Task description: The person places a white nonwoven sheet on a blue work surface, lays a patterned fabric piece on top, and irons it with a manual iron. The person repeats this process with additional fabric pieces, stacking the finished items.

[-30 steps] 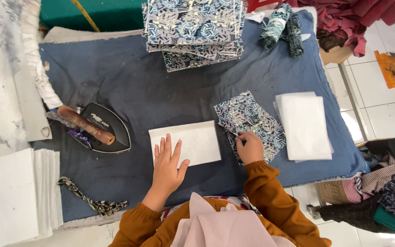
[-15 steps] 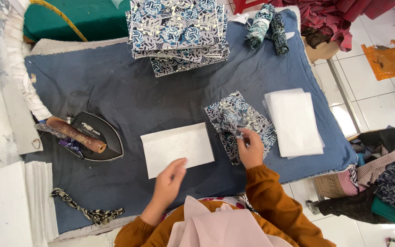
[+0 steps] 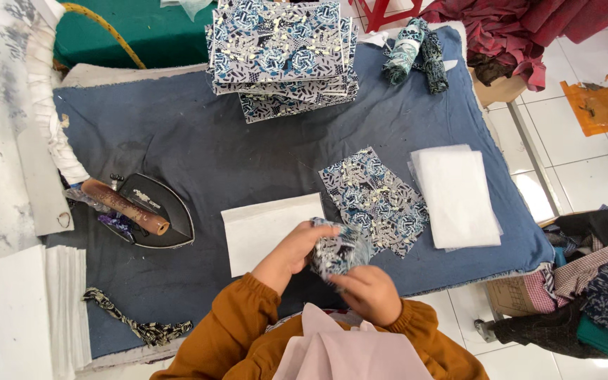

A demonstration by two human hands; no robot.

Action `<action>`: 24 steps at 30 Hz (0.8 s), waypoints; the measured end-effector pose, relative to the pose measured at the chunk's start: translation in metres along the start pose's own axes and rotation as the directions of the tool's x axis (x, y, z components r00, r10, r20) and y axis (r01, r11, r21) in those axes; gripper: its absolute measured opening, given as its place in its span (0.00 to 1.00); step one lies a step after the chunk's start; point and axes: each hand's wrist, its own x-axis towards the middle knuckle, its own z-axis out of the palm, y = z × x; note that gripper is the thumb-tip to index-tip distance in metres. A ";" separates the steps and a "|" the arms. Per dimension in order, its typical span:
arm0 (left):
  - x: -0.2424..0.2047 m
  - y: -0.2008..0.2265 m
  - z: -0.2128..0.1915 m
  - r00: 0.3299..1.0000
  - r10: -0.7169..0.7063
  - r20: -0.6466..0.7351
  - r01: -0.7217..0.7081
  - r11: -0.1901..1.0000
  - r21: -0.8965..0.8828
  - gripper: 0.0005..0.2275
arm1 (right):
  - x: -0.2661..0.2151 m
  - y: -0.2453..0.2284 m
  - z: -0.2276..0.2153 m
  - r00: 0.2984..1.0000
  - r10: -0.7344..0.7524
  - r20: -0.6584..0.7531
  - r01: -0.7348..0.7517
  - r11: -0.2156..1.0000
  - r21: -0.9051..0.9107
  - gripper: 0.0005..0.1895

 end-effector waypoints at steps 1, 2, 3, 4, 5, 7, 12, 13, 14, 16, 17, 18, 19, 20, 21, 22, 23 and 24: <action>-0.008 0.004 0.002 0.995 0.085 0.058 -0.089 0.993 0.074 0.17 | -0.005 -0.002 -0.001 1.000 -0.029 -0.005 0.029 0.997 0.064 0.25; -0.016 0.009 0.004 0.979 0.164 0.123 -0.181 0.973 0.142 0.16 | -0.011 -0.003 -0.002 0.998 -0.058 -0.012 0.059 0.990 0.128 0.27; -0.027 0.015 0.005 0.974 0.166 0.151 -0.178 0.982 0.069 0.16 | -0.014 -0.003 -0.001 0.996 -0.089 -0.022 0.092 0.977 0.192 0.30; -0.040 0.020 0.006 0.969 0.170 0.179 -0.172 0.985 -0.006 0.16 | -0.016 -0.002 0.003 0.972 0.019 -0.233 0.047 0.961 0.273 0.31; -0.054 0.027 0.007 0.962 0.179 0.206 -0.166 0.983 -0.079 0.17 | -0.013 0.000 0.009 0.896 0.139 -0.422 0.024 0.933 0.360 0.31; -0.079 0.038 0.007 0.958 0.185 0.219 -0.162 0.980 -0.119 0.20 | -0.007 0.009 0.016 0.735 0.449 -0.509 -0.098 0.812 0.575 0.34; -0.111 0.050 0.025 0.912 0.214 0.349 -0.087 0.934 -0.347 0.27 | 0.037 0.030 0.029 0.840 0.530 0.120 -0.145 0.005 0.989 0.43; -0.115 0.051 0.028 0.887 0.237 0.397 -0.067 0.916 -0.396 0.29 | 0.048 0.026 0.033 0.894 0.399 0.204 -0.111 -0.244 0.963 0.45; -0.120 0.054 0.029 0.858 0.261 0.443 -0.045 0.896 -0.442 0.32 | 0.054 0.019 0.034 0.890 0.346 0.298 -0.138 -0.417 0.898 0.48; -0.131 0.061 0.026 0.866 0.328 0.377 -0.127 0.874 -0.469 0.34 | 0.059 0.002 0.030 0.868 0.194 0.457 -0.194 -0.715 0.672 0.54; -0.137 0.064 0.023 0.868 0.363 0.339 -0.170 0.859 -0.484 0.34 | 0.061 -0.002 0.024 0.862 0.221 0.456 -0.224 -0.641 0.735 0.50; -0.144 0.069 0.017 0.868 0.391 0.306 -0.217 0.853 -0.474 0.35 | 0.059 -0.005 0.015 0.858 0.247 0.450 -0.253 -0.560 0.789 0.47; -0.152 0.074 0.010 0.868 0.415 0.274 -0.259 0.848 -0.463 0.35 | 0.058 -0.007 0.006 0.854 0.275 0.442 -0.279 -0.474 0.835 0.44; -0.160 0.077 0.003 0.866 0.439 0.241 -0.301 0.841 -0.450 0.35 | 0.055 -0.008 0.000 0.811 0.340 0.477 -0.319 -0.426 0.846 0.41; -0.167 0.079 -0.002 0.866 0.453 0.210 -0.328 0.833 -0.445 0.35 | 0.050 -0.009 -0.008 0.762 0.412 0.499 -0.356 -0.378 0.855 0.38; -0.173 0.080 -0.007 0.866 0.467 0.179 -0.355 0.826 -0.438 0.35 | 0.046 -0.008 -0.013 0.709 0.483 0.513 -0.395 -0.330 0.857 0.35; -0.176 0.080 -0.011 0.864 0.481 0.152 -0.379 0.818 -0.432 0.36 | 0.043 -0.006 -0.017 0.717 0.472 0.513 -0.409 -0.312 0.858 0.31; -0.179 0.079 -0.013 0.864 0.487 0.126 -0.394 0.811 -0.433 0.36 | 0.043 -0.003 -0.018 0.724 0.461 0.513 -0.422 -0.293 0.858 0.28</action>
